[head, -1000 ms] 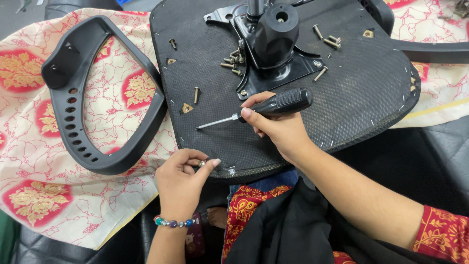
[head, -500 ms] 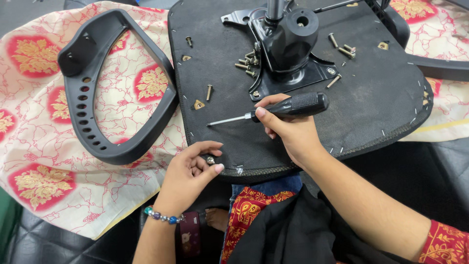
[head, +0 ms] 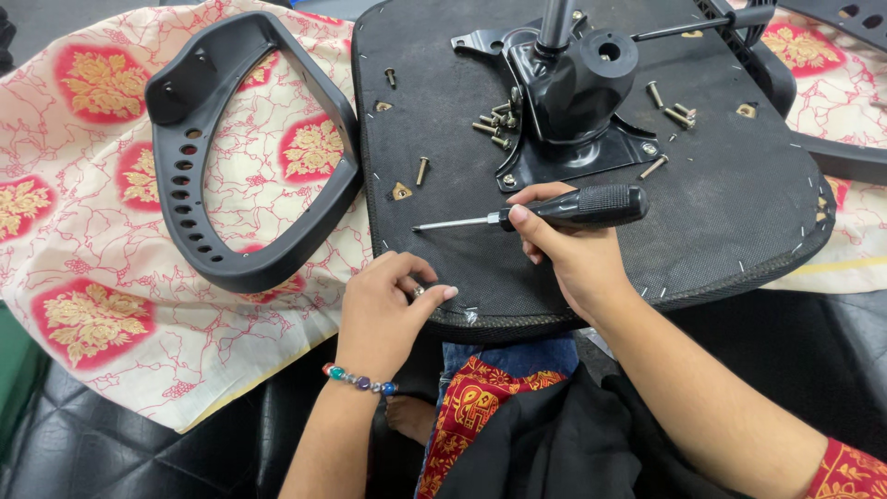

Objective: The person uses a screwdriver to fasten screws into a black plastic chair base while seated on a chair. They repeatedly pick up screws, align them with holes in the base, and turn the screwdriver to tighten them. The chair base and scattered screws remain on the seat throughout.

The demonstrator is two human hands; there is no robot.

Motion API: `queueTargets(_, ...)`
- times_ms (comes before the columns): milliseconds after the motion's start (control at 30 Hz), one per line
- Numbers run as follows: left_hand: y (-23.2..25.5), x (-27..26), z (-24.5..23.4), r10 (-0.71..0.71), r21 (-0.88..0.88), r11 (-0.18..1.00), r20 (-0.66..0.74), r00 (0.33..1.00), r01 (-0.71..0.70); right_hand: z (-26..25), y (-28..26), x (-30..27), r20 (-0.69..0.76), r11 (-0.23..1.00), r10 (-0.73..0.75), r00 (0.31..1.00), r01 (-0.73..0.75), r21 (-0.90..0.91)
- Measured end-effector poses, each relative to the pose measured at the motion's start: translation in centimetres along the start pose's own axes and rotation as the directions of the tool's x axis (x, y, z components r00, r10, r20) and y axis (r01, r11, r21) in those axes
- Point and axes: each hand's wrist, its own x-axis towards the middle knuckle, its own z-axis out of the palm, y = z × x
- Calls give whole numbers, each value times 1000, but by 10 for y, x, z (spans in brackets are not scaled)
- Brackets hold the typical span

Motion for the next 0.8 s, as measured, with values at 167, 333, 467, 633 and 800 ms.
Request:
queueTargets(167, -3, 0, -12, -40, -76, 995, 221, 974, 58, 1, 0, 1, 7, 1000, -1, 1000, 1, 22)
queueTargets(333, -14, -4, -20, -111, -187, 970, 225, 968, 154, 1, -1, 2, -7, 1000, 6, 1000, -6, 19)
queueTargets(467, -17, -6, -17, -125, -155, 976, 168, 978, 151, 0, -1, 3, -5, 1000, 3, 1000, -3, 20)
queueTargets(633, -10, -7, -13, -95, -105, 989, 84, 992, 104, 0, -1, 3, -11, 1000, 15, 1000, -15, 13)
queueTargets(800, -3, -11, -8, -53, -2, 999, -4, 999, 53, 0, 0, 3, -4, 1000, -2, 1000, 2, 22)
